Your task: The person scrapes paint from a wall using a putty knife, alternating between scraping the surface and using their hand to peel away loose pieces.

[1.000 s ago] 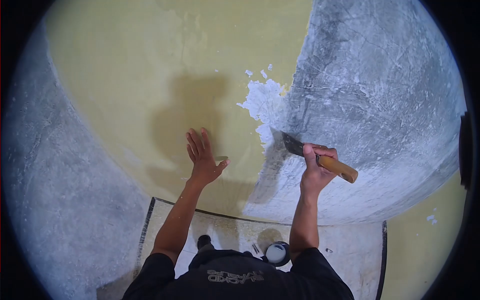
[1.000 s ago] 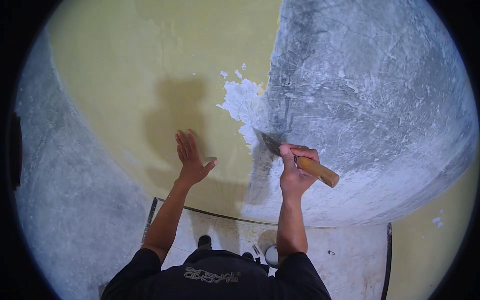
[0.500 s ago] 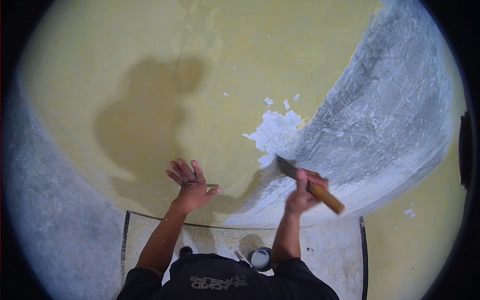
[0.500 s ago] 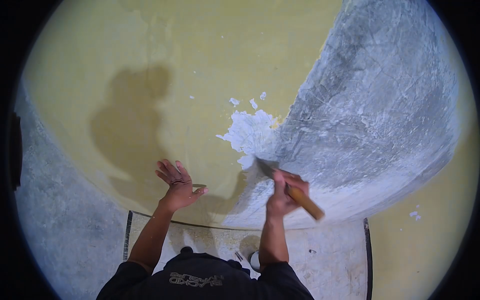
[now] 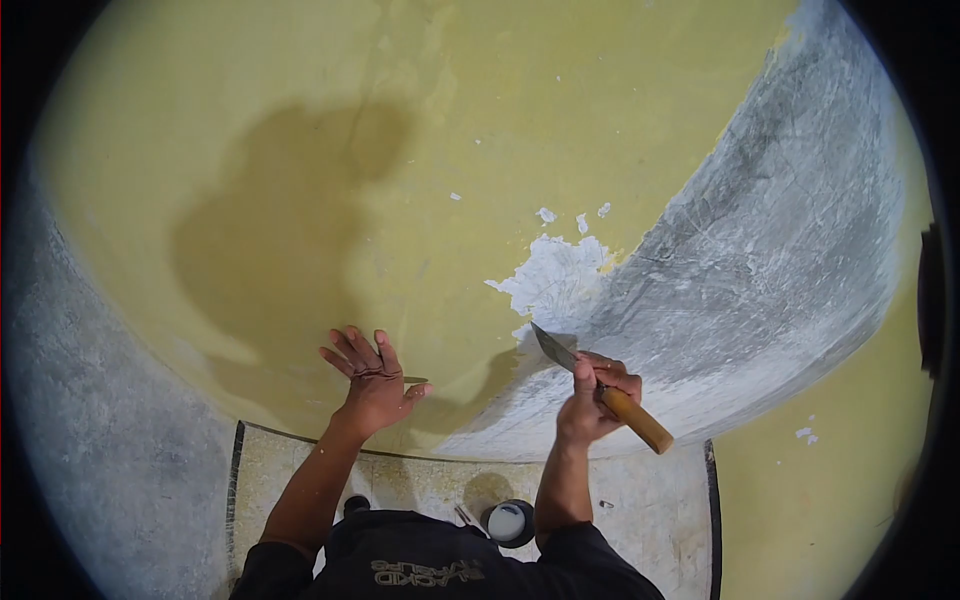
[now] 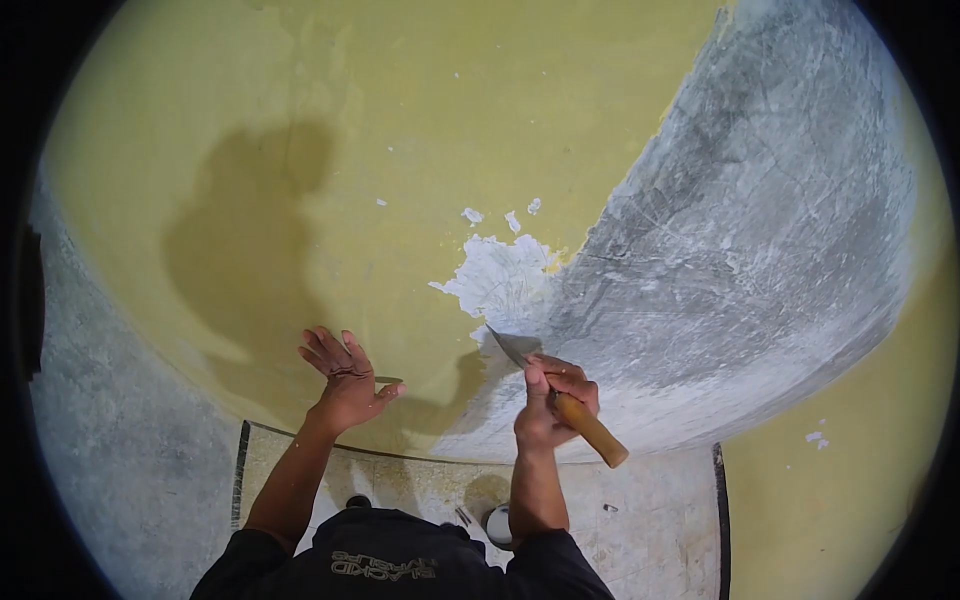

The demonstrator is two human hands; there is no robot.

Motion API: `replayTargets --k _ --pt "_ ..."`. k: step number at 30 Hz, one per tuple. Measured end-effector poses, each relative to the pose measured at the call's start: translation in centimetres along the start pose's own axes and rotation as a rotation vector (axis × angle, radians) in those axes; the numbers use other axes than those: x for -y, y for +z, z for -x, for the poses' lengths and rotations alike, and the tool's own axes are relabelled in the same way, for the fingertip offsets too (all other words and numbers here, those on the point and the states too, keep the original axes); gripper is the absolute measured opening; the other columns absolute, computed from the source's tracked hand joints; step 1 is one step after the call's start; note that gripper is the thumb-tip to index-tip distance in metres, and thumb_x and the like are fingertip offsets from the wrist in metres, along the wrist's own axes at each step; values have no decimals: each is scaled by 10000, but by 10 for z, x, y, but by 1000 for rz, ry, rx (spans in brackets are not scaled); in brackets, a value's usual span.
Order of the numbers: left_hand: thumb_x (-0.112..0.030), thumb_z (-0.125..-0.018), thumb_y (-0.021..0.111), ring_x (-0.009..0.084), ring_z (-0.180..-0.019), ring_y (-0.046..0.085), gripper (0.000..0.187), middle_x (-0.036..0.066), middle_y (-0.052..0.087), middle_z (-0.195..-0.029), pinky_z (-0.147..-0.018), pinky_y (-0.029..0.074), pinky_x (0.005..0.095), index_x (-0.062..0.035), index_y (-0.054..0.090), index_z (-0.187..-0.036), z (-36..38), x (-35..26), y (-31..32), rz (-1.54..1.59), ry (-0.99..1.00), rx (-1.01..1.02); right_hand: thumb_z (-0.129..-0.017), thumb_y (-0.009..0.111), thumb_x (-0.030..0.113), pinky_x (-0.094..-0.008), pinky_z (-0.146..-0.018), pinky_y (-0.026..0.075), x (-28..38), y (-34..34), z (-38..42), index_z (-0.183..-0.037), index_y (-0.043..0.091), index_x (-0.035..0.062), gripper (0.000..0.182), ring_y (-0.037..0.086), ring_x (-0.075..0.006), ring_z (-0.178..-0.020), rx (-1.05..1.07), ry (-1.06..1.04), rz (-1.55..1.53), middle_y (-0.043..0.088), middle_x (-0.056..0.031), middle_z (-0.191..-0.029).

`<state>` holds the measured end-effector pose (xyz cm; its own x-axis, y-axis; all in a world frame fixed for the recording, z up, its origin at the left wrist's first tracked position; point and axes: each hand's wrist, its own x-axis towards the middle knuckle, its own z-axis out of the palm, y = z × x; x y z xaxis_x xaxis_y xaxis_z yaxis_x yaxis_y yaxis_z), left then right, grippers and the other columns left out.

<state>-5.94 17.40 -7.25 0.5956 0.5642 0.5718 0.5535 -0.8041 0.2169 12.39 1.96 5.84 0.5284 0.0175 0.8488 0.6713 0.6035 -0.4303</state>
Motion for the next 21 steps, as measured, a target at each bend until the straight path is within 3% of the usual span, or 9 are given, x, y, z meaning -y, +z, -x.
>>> replayTargets --k 1,3,7,10,14,17,19,20,21 --pt "-565 -811 629 677 -1175 -339 1263 462 -378 -1293 -880 -136 792 57 -328 -1353 0 1 0 -10 4 -14 -796 707 -29 -389 -739 534 6 -4 -6 -857 452 46 273 603 -227 -740 51 -3 64 563 -101 -775" --pt "-570 -806 631 676 -1177 -338 1267 460 -377 -1297 -881 -134 792 59 -321 -1357 0 1 0 -20 10 -20 -792 712 -26 -384 -744 531 10 -5 -15 -859 449 45 281 608 -222 -743 -88 -11 20 581 -113 -762" --pt "-583 -790 638 677 -1178 -336 1280 455 -372 -1307 -881 -131 794 64 -303 -1367 -1 1 1 -38 9 -47 -811 689 -42 -365 -755 542 3 -3 -7 -882 440 11 265 639 -242 -758 103 -32 34 606 -166 -806" --pt "-583 -782 645 673 -1179 -341 1288 449 -373 -1313 -881 -133 793 62 -304 -1368 1 1 3 -37 -3 -21 -799 704 -22 -378 -717 548 8 -2 -20 -846 454 41 261 626 -226 -731 -88 12 -10 585 -118 -766" --pt "-542 -763 683 653 -1195 -351 1284 395 -395 -1343 -846 -135 816 36 -271 -1399 -1 1 3 29 11 -86 -795 668 -78 -390 -721 560 5 4 -8 -840 453 41 249 624 -228 -745 87 -10 2 587 -125 -769" --pt "-545 -762 682 644 -1201 -354 1281 395 -393 -1345 -846 -139 815 36 -263 -1403 -3 2 3 34 10 -90 -772 700 -71 -379 -746 550 3 4 -15 -855 453 48 287 631 -224 -732 -56 45 -58 594 -138 -774" --pt "-551 -759 681 642 -1203 -354 1282 394 -395 -1344 -846 -141 813 27 -261 -1408 0 1 3 32 11 -87 -768 708 -67 -378 -758 545 -3 15 5 -864 457 49 293 629 -224 -735 115 137 -59 594 -136 -774" --pt "-551 -759 681 642 -1203 -354 1282 394 -395 -1344 -846 -141 813 27 -261 -1408 0 3 4 29 11 -89 -770 716 -52 -382 -753 547 -2 7 5 -864 457 50 295 629 -225 -739 208 6 96 593 -131 -772" --pt "-552 -753 685 639 -1205 -355 1286 395 -392 -1346 -845 -141 812 22 -258 -1412 1 4 5 27 21 -90 -775 715 -47 -376 -747 544 2 8 0 -862 452 46 292 629 -227 -739 114 6 11 594 -130 -773"
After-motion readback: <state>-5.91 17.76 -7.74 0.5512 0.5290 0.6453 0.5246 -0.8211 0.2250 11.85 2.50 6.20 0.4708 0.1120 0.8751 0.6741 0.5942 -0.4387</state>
